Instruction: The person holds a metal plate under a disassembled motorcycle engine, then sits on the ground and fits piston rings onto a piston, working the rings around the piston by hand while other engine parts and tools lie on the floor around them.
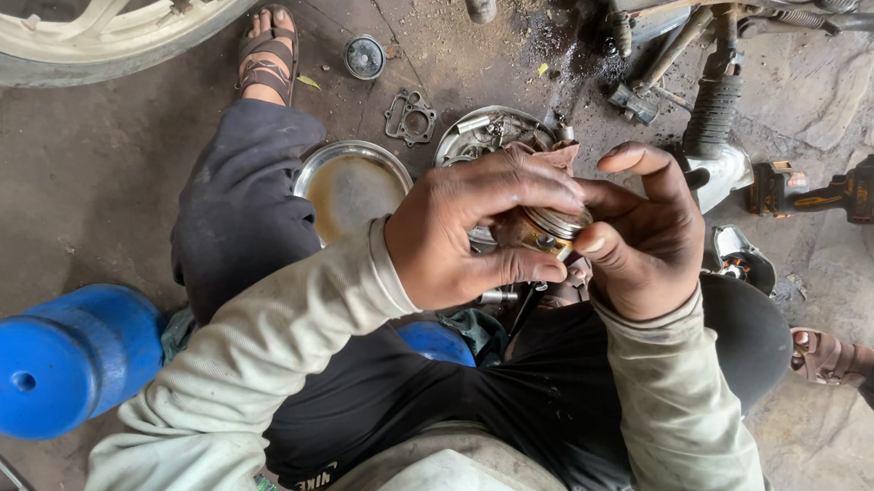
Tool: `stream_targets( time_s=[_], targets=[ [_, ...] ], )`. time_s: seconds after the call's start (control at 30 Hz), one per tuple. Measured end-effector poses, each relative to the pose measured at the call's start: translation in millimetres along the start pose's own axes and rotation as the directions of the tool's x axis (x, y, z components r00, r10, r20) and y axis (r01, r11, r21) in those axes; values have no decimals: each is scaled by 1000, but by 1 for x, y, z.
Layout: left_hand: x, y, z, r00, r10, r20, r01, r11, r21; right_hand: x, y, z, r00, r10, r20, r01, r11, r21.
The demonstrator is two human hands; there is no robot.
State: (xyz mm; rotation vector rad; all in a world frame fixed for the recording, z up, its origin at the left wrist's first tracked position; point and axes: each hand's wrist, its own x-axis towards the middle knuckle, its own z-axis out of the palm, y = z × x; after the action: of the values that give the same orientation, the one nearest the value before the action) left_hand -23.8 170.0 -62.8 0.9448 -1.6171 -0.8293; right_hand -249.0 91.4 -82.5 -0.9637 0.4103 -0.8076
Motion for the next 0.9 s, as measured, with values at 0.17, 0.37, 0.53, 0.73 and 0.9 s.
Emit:
stream_targets(
  time_s=[0.17,0.37,0.53,0.73,0.9],
  targets=[
    [3,8,17,998,51,28,-57,796,603,1,1,14,998,6,-55,-19,972,-236],
    [12,5,13,997,-43,-61,74,714,697,6,9,23,987,-161,-11,148,932,-331],
    [11,2,5,994,30,-107,49,748,662,0,9,13,994,-56,-88,22,938,-346],
    [12,-9,2,993,34,-117,49,763,644,-1,6,-4,996,-62,71,63,998,-7],
    [13,-16,-9,979,-138,-151,157,981,115,6,8,-15,988,-157,-1,157,987,21]
  ],
)
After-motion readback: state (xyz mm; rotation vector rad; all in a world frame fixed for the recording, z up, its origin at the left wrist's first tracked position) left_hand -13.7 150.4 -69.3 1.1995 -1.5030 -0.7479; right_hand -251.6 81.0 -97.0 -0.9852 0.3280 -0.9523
